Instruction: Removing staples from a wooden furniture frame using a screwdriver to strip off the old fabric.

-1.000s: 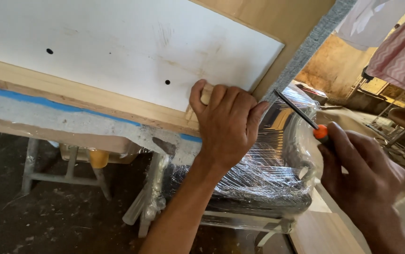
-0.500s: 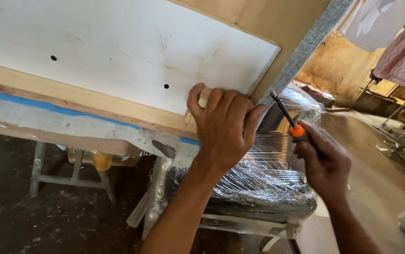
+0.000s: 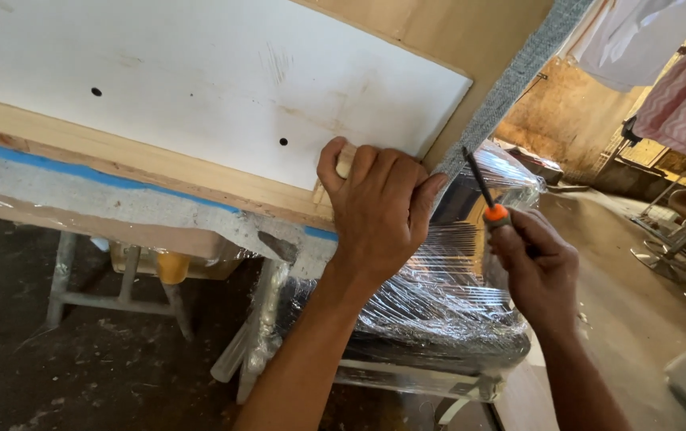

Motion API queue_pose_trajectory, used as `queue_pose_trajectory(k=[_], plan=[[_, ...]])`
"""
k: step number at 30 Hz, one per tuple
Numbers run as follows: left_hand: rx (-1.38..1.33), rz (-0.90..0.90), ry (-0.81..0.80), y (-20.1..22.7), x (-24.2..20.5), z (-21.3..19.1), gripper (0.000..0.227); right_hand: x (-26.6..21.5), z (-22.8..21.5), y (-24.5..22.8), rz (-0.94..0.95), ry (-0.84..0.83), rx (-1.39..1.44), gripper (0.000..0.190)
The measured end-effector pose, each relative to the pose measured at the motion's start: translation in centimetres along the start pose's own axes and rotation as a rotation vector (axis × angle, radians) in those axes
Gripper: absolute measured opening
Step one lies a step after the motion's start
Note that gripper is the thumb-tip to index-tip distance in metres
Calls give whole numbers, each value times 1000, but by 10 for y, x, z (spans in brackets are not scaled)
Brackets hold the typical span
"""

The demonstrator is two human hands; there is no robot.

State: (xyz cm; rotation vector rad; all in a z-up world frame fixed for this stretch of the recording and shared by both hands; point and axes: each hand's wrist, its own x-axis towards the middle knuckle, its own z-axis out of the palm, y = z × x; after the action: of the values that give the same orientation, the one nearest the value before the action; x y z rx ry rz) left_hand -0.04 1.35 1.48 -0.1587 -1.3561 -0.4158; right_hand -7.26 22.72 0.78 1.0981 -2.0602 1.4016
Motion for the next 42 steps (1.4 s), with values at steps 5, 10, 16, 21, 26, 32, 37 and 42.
queue_pose_trajectory(k=[5, 10, 16, 21, 26, 32, 37, 42], plan=[[8, 2, 6, 0, 0, 1, 31, 10, 0, 21, 21, -108, 120, 41], [3, 4, 9, 2, 1, 0, 29, 39, 6, 45, 144, -668, 937, 55], [21, 2, 12, 1, 0, 1, 33, 36, 10, 37, 148, -659, 796, 63], [12, -7, 14, 0, -2, 1, 32, -20, -23, 42, 493, -198, 301, 47], [15, 12, 30, -3, -4, 6, 37, -36, -46, -7, 198, 13, 20, 22], [34, 23, 11, -4, -5, 3, 38, -26, -33, -46, -571, 152, -722, 42], [43, 38, 16, -5, -6, 3, 35, -21, -33, -52, -728, 153, -830, 34], [33, 28, 23, -3, -6, 3, 35, -20, -52, -55, -854, 229, -1171, 28]])
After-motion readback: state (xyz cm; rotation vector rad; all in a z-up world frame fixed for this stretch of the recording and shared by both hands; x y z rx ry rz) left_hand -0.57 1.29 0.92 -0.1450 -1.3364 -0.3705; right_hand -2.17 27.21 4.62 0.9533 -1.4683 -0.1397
